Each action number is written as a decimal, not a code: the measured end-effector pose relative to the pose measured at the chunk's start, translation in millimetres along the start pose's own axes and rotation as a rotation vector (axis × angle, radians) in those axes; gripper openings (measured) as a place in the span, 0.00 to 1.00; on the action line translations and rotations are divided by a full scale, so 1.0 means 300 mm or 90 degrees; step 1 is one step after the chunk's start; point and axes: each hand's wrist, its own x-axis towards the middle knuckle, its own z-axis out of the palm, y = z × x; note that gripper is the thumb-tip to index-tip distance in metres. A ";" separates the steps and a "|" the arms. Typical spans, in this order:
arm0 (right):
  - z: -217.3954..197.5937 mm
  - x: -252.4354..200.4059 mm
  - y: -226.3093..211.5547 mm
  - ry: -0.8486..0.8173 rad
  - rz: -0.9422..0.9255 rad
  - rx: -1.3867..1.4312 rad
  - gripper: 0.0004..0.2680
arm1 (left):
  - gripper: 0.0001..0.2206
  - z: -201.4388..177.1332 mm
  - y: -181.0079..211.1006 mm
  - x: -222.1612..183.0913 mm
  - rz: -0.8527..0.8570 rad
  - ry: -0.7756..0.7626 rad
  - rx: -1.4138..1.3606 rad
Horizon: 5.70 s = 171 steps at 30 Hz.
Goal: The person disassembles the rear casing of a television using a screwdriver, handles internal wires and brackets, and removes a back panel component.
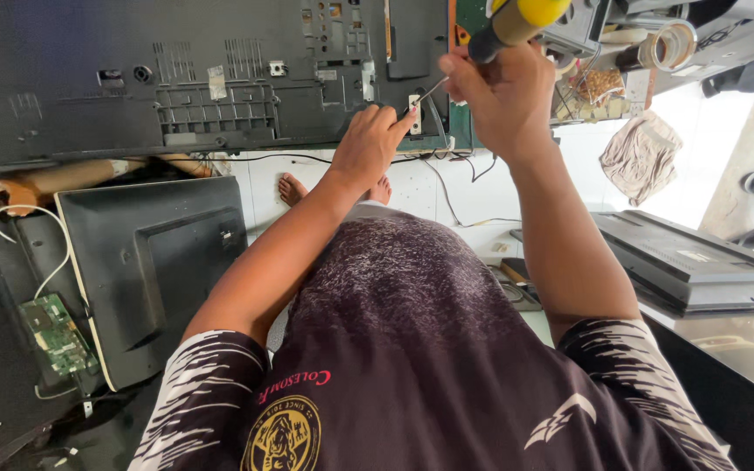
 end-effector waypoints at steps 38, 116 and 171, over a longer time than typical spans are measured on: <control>-0.211 -0.263 0.210 0.268 0.283 0.426 0.14 | 0.20 -0.418 0.059 -0.035 -0.710 0.291 -1.329; -0.033 -0.218 0.082 0.041 -0.061 0.032 0.03 | 0.18 -0.011 -0.101 -0.025 0.011 -0.112 -0.373; 0.014 -0.100 0.060 -0.007 -0.086 -0.068 0.06 | 0.18 0.004 -0.009 -0.004 -0.043 0.070 -0.168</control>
